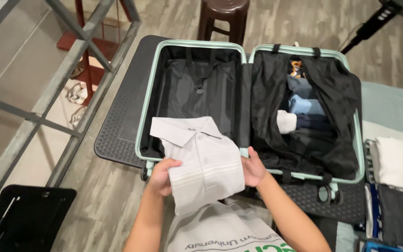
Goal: The person folds various shirts and tops and places them into an open suitcase. Items are handled one at a time, folded, and arranged in the suitcase compartments.
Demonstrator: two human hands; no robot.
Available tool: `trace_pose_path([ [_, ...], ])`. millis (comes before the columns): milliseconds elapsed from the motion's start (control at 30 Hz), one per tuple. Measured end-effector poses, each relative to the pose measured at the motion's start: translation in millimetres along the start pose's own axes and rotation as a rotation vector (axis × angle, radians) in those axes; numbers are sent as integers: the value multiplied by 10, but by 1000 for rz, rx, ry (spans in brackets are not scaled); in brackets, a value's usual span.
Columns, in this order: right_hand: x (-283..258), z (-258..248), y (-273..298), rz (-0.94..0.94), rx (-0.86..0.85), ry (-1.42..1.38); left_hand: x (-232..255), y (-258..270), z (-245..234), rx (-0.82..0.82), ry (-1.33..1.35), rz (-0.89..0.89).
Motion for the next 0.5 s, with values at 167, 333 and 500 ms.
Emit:
trace_pose_path([
  [167,-370,316,-372,-73,589,455,269,-238,-193,153,-92,70],
  [333,-634,618,-866,-149,621,481,741,-724,-297,217,-136,-2],
  [500,-1234,402,-1456,-367,540,567,1333,-1575,-653,108,-121,75],
])
Point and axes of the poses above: each hand's wrist, its own y-axis away from the middle knuckle, its own z-axis out of the palm, x = y × z, the point moved 3 cm from there along -y, towards the middle knuckle, and after that the axes turned 15 degrees about -y, right-handed, at the moved point
